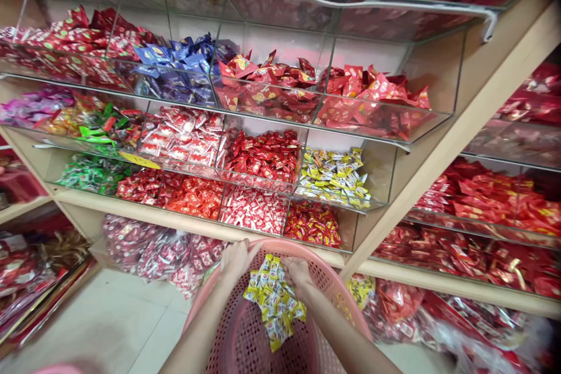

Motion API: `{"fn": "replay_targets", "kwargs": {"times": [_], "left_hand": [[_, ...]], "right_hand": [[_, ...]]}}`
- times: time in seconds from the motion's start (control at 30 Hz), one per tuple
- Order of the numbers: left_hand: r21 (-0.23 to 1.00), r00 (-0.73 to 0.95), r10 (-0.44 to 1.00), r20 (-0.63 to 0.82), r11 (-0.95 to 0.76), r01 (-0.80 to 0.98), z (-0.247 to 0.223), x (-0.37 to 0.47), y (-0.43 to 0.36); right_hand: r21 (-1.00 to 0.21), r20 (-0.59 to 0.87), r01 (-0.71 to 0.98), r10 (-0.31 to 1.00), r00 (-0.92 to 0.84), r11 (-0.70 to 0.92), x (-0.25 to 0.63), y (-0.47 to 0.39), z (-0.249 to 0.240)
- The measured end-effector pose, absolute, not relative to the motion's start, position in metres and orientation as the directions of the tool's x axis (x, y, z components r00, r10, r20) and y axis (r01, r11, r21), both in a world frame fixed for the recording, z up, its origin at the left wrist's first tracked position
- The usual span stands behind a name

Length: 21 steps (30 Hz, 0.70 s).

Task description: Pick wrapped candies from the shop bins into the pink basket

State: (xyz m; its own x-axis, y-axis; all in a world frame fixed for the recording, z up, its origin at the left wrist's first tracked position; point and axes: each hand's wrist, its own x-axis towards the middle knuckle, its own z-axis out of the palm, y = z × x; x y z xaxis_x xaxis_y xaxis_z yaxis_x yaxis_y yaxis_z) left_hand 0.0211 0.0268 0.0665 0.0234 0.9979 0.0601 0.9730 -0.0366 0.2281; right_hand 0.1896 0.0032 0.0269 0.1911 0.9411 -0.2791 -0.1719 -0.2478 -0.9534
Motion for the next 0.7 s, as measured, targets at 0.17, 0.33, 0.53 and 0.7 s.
{"fn": "replay_targets", "kwargs": {"times": [0.17, 0.33, 0.53, 0.7], "left_hand": [[0.235, 0.019, 0.998, 0.052, -0.03, 0.971, 0.066, 0.02, 0.027], [0.248, 0.014, 0.999, 0.045, -0.025, 0.968, 0.065, 0.02, 0.028], [0.265, 0.003, 0.999, 0.033, -0.012, 0.964, 0.065, 0.022, 0.028], [0.264, -0.005, 1.0, 0.004, 0.003, 0.964, 0.069, 0.021, 0.026]], "right_hand": [[-0.94, -0.32, -0.177, 0.933, 0.164, -0.291, 0.191, 0.0, 0.027], [-0.97, -0.228, -0.127, 0.953, 0.202, -0.205, 0.191, -0.001, 0.037], [-0.958, 0.214, 0.212, 0.975, 0.066, 0.196, 0.189, -0.005, 0.113], [-0.8, 0.443, 0.421, 0.894, -0.065, 0.427, 0.204, -0.001, 0.206]]}}
